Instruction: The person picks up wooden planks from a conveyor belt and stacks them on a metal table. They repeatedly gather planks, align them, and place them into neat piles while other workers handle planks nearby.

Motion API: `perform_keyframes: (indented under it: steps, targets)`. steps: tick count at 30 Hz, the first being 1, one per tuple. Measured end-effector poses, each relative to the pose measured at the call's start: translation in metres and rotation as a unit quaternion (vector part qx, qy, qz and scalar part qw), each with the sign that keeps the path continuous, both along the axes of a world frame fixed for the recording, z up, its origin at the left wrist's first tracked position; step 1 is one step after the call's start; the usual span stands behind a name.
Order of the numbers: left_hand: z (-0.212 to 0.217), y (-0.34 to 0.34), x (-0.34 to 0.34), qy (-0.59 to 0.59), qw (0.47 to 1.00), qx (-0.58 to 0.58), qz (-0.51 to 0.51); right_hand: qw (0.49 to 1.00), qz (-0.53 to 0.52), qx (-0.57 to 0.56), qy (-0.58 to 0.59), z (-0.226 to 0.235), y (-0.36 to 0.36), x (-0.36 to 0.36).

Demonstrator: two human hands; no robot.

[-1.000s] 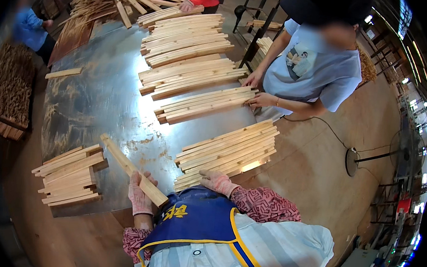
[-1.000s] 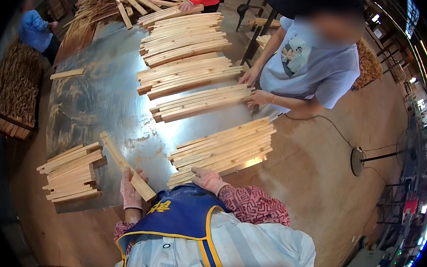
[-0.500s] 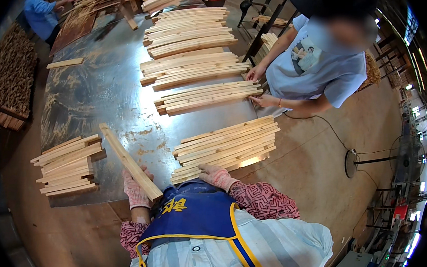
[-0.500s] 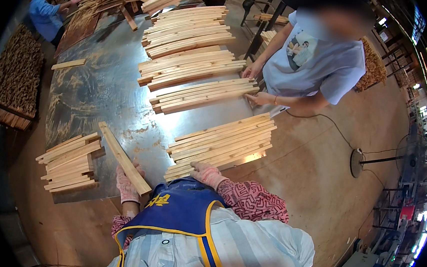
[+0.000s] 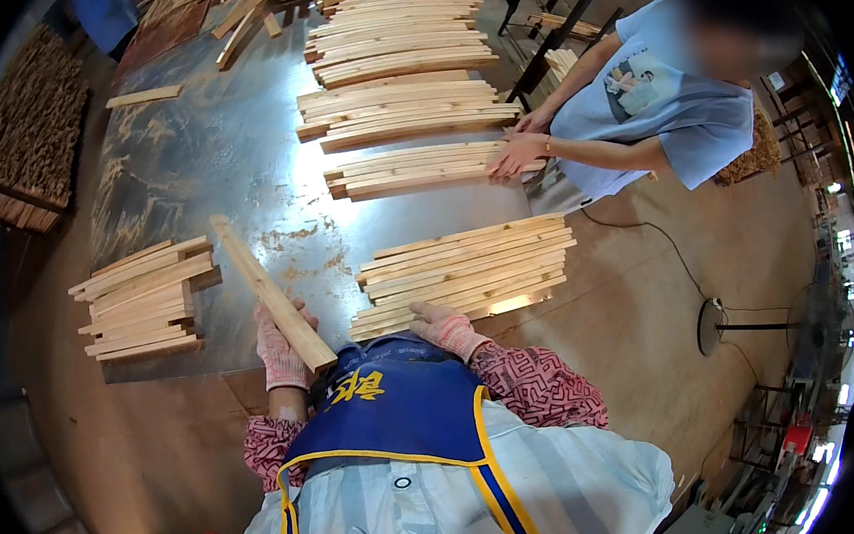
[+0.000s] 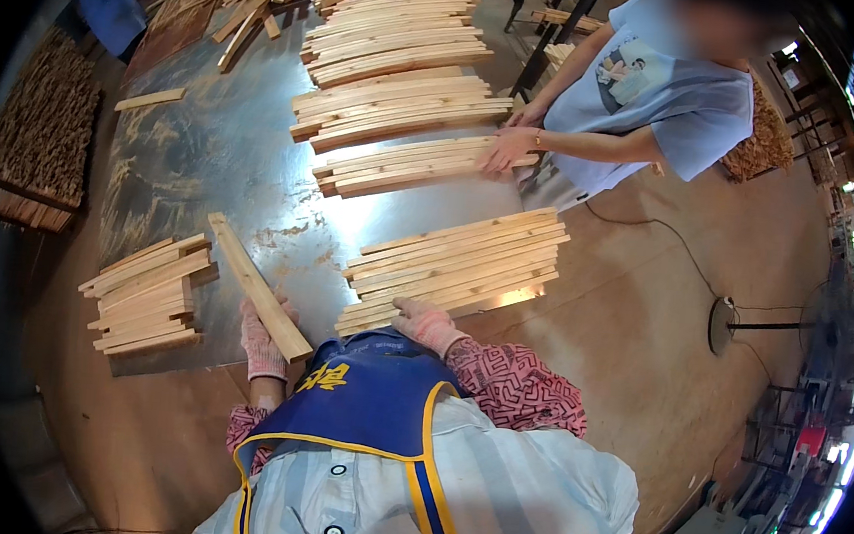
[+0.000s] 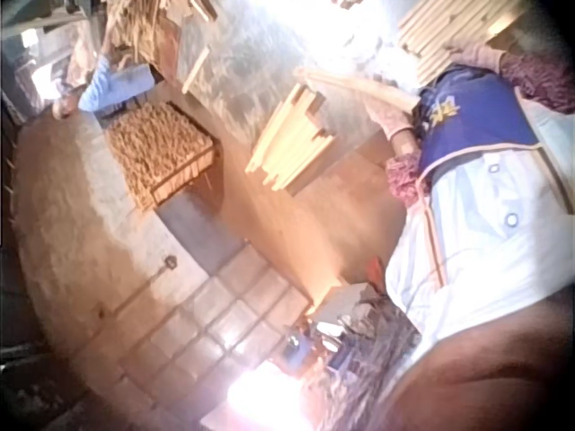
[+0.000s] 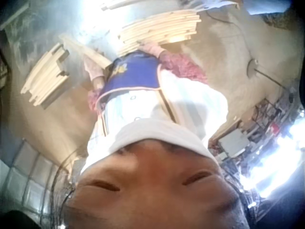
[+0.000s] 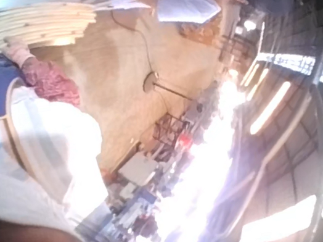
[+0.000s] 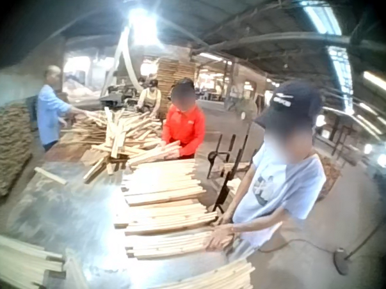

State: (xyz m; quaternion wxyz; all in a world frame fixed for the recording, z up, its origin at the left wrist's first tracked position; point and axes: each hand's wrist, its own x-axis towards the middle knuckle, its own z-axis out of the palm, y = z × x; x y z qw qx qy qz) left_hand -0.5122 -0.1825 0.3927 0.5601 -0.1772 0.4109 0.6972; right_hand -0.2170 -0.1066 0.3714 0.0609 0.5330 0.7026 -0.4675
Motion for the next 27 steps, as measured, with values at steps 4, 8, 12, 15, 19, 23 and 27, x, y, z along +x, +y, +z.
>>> perform_keyframes:
  steps: [4,8,12,15,19,23,27]
  targets:
    - [-0.003,-0.002,-0.003,-0.026,0.999,0.04,-0.025,1.0,0.014,0.013,-0.002,-0.001,0.002,-0.002]
    - [-0.004,-0.005,-0.002,-0.103,0.983,0.139,-0.055,1.0,0.005,0.01,0.009,-0.003,0.0,-0.002]
    - [0.0,-0.005,0.001,-0.117,0.978,0.158,-0.065,0.999,0.021,0.035,-0.009,0.003,-0.001,-0.002]
    - [0.005,-0.005,0.004,-0.118,0.98,0.149,-0.066,1.0,0.014,0.023,-0.012,0.009,-0.001,-0.003]
    - [0.012,-0.006,0.01,-0.096,0.986,0.119,-0.059,1.0,0.009,0.004,0.001,0.014,-0.003,-0.003]
    - [0.022,-0.005,0.019,-0.082,0.994,0.063,-0.036,1.0,0.017,-0.004,-0.01,0.02,-0.005,-0.003]
    - [0.014,-0.008,0.02,-0.081,0.995,0.055,-0.034,1.0,0.014,-0.011,0.001,0.012,-0.007,-0.001]
